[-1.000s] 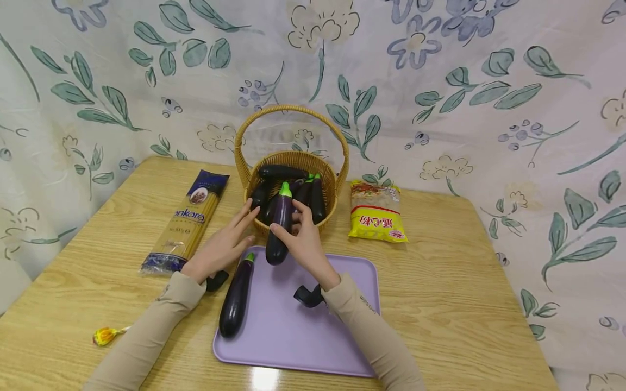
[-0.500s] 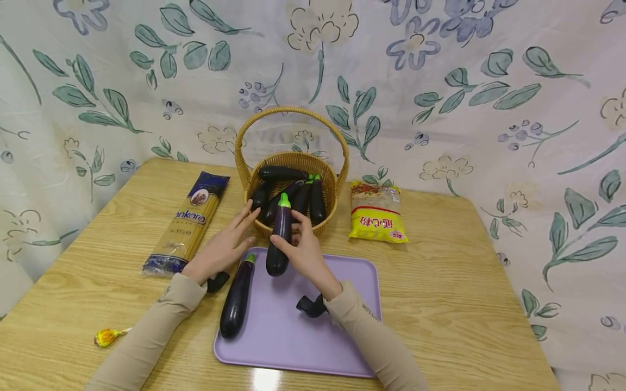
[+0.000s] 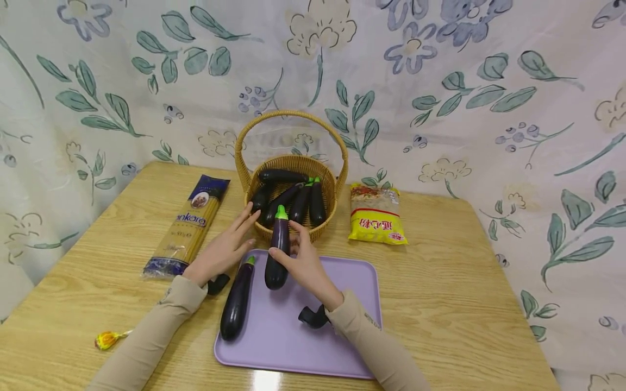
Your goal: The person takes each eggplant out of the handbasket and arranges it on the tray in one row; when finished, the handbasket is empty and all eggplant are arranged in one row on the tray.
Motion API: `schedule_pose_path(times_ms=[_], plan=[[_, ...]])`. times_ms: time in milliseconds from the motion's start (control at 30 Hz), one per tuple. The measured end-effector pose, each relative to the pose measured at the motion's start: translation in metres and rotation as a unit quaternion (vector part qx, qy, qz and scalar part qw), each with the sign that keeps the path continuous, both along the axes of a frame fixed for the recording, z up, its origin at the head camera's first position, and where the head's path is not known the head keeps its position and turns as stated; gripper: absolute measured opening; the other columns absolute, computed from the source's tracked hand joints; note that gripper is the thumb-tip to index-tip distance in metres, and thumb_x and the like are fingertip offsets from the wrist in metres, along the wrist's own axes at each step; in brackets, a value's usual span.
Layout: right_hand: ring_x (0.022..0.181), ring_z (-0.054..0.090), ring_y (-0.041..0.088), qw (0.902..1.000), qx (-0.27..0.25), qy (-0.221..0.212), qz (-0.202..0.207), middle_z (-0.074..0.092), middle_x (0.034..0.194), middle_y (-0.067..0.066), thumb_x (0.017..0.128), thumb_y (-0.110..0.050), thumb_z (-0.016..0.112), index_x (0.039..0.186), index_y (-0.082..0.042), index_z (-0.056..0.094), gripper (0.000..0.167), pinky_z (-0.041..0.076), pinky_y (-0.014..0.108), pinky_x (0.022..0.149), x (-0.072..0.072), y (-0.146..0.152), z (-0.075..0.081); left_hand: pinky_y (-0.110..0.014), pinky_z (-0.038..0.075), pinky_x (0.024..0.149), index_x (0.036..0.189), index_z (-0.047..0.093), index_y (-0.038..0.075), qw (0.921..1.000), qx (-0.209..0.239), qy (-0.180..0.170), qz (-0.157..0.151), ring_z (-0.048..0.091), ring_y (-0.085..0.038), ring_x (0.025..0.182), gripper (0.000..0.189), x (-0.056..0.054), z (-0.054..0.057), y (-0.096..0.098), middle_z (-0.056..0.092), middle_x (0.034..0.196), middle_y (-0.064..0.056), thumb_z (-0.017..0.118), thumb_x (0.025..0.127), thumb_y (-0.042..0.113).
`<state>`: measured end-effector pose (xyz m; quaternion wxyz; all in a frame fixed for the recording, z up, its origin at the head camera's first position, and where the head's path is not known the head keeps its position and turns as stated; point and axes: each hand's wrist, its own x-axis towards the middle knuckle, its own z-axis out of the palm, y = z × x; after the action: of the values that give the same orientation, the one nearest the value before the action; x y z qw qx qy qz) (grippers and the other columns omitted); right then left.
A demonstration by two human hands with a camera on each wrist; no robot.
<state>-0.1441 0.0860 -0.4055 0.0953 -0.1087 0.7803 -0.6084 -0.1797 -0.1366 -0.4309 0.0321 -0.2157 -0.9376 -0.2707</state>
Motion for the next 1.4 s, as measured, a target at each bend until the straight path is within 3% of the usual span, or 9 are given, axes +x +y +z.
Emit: schedule_pose_path(times_ms=[100, 400, 633, 867, 1400], plan=[[0.104, 0.064, 0.025, 0.9999, 0.006, -0.011, 0.003, 0.055, 0.129, 0.015, 0.092, -0.023, 0.067, 0.152, -0.019, 0.023, 0.074, 0.054, 0.034, 0.081, 0.002, 0.000, -0.004, -0.036, 0.053, 0.067, 0.157, 0.018, 0.021, 1.0000, 0.000, -0.004, 0.002, 0.067, -0.035, 0.101, 0.065, 0.001, -0.001, 0.001, 0.003, 0.166, -0.003, 0.050, 0.100, 0.024], [0.109, 0.064, 0.032, 0.9989, 0.021, 0.012, 0.041, 0.052, 0.128, 0.020, 0.093, -0.020, 0.065, 0.151, -0.027, 0.026, 0.070, 0.056, 0.039, 0.084, 0.009, 0.001, -0.010, -0.032, 0.051, 0.062, 0.157, 0.016, 0.022, 1.0000, -0.002, -0.005, 0.000, 0.068, -0.033, 0.092, 0.066, 0.001, -0.002, 0.001, 0.002, 0.166, -0.003, 0.050, 0.100, 0.025], [0.103, 0.063, 0.032, 0.9945, 0.055, 0.050, 0.074, 0.049, 0.136, 0.023, 0.094, -0.017, 0.064, 0.151, -0.022, 0.031, 0.067, 0.054, 0.042, 0.086, 0.015, 0.001, -0.013, -0.031, 0.048, 0.059, 0.157, 0.016, 0.021, 1.0000, -0.002, 0.001, 0.000, 0.068, -0.030, 0.086, 0.067, 0.002, -0.001, 0.001, 0.004, 0.166, -0.005, 0.052, 0.100, 0.025], [0.096, 0.066, 0.026, 0.9897, 0.072, 0.069, 0.103, 0.053, 0.133, 0.020, 0.093, -0.019, 0.066, 0.150, -0.022, 0.032, 0.066, 0.055, 0.037, 0.085, 0.019, -0.001, -0.018, -0.040, 0.054, 0.067, 0.157, 0.018, 0.020, 0.9999, -0.007, 0.010, 0.001, 0.067, -0.035, 0.098, 0.066, 0.002, -0.002, 0.001, 0.006, 0.165, -0.006, 0.051, 0.100, 0.026], [0.085, 0.067, 0.019, 0.9797, 0.133, 0.092, 0.118, 0.060, 0.121, 0.016, 0.092, -0.028, 0.067, 0.146, -0.018, 0.039, 0.062, 0.053, 0.026, 0.073, 0.025, -0.006, -0.025, -0.032, 0.049, 0.060, 0.157, 0.015, 0.022, 1.0000, -0.008, 0.005, -0.004, 0.067, -0.027, 0.081, 0.066, 0.001, -0.001, 0.001, 0.002, 0.166, -0.003, 0.050, 0.100, 0.026]])
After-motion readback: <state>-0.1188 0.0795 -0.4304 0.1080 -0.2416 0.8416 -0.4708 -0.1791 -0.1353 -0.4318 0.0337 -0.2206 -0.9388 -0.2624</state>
